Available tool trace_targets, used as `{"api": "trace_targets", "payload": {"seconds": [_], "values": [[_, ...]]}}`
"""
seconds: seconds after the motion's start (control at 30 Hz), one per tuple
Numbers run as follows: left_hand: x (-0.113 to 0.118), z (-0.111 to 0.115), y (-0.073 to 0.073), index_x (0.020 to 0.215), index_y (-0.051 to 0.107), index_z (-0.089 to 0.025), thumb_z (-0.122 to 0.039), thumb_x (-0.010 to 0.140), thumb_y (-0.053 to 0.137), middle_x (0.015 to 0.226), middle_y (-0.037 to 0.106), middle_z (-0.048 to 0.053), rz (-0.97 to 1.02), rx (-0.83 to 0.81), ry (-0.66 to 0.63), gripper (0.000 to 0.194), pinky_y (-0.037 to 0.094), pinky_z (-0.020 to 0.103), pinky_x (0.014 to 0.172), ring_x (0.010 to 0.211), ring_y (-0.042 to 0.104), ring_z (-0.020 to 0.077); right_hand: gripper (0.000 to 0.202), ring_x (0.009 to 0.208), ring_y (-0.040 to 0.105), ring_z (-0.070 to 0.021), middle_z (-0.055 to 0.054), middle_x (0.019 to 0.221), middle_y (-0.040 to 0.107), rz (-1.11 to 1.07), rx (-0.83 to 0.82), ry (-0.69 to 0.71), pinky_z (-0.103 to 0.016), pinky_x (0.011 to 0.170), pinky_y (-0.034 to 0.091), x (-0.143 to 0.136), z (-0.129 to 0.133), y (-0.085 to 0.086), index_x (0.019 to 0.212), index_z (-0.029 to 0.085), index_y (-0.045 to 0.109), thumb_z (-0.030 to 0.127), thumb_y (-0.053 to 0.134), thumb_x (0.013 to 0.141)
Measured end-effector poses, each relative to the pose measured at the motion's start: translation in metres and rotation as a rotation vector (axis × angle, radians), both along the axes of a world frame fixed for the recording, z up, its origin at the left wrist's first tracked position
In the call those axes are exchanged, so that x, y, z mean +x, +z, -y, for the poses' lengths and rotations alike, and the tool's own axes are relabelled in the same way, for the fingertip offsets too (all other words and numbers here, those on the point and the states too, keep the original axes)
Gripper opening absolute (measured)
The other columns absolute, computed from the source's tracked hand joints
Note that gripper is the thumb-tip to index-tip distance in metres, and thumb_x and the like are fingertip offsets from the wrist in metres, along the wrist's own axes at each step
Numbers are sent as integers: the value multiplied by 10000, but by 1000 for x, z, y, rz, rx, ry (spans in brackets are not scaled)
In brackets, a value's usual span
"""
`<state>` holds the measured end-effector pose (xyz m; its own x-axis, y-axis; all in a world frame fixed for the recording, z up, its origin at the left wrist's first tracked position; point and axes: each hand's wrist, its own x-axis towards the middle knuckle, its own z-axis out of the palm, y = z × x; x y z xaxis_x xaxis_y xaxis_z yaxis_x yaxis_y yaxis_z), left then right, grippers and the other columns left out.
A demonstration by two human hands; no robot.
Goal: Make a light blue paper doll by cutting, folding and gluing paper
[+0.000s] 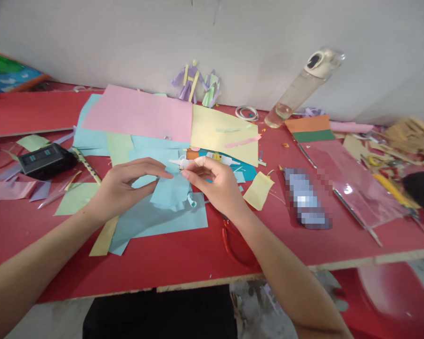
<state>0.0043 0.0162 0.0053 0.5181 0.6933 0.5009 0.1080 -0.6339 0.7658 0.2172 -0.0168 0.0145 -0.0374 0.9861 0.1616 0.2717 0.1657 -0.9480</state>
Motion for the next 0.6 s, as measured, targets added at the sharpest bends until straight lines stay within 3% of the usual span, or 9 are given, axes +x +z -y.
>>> {"api": "trace_targets", "payload": {"seconds": [0.3,0.6], "values": [[-3,0,3,924,728,-216,-63,844,553,1015,706,55,41,-205,40,246,539,301,870,999,656,187,236,833,667,-168,-15,920,677,-35,-32,15,-260,656,582,0,2,-3,878,235,677,399,790,750],[-1,-1,1,974,718,-217,-22,819,542,1022,697,37,35,-172,87,305,521,274,826,962,640,160,221,734,608,-129,-13,879,650,-87,-168,57,-244,649,513,0,0,-3,777,211,635,401,746,794]]}}
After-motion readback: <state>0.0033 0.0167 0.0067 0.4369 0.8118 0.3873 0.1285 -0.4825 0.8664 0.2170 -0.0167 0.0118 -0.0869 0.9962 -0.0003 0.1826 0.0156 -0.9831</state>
